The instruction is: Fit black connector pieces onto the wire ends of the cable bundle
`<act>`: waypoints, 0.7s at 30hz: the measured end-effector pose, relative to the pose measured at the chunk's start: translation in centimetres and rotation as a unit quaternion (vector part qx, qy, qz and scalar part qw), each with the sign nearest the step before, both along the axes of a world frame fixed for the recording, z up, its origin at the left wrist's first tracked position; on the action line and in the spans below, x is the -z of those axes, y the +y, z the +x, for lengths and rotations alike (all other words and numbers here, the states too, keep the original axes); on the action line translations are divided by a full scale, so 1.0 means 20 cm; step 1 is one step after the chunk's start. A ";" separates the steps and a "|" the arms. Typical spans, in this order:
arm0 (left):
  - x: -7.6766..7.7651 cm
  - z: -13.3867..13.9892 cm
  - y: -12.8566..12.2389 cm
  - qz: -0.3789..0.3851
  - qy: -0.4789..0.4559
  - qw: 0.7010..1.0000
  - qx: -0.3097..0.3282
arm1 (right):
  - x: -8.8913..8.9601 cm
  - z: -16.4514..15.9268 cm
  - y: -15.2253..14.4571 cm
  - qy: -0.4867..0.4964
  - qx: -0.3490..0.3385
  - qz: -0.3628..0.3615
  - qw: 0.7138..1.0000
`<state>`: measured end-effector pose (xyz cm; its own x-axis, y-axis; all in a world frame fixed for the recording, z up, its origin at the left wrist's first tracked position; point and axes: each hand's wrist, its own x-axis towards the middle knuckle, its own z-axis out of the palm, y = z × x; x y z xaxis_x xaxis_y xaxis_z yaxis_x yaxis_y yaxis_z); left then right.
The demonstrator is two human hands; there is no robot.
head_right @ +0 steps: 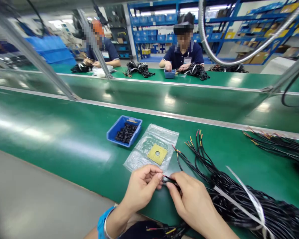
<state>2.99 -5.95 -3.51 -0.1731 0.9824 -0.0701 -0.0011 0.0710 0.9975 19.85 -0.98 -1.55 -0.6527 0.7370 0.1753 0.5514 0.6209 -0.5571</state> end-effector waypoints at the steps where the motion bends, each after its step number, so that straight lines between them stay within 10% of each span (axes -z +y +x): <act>1: 0.00 0.00 -0.01 -0.006 -0.011 1.000 0.000 | 0.01 0.00 0.00 0.010 -0.002 0.018 1.000; 6: -0.07 -0.23 0.03 0.018 0.134 0.990 -0.050 | 0.01 0.01 0.00 0.046 -0.023 0.056 0.997; 11: -0.21 -0.69 0.27 0.035 0.440 0.890 -0.113 | 0.03 0.02 0.00 0.040 -0.021 0.060 0.997; 21: -0.26 -0.86 0.45 0.031 0.413 0.910 0.002 | 0.04 0.02 0.01 0.040 -0.011 0.057 0.997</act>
<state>-14.27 2.98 1.74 -0.1371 0.9810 0.1375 0.7516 0.0126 0.6595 20.20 -0.85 -2.44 -0.6491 0.6948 0.3098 0.4935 0.6945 -0.5236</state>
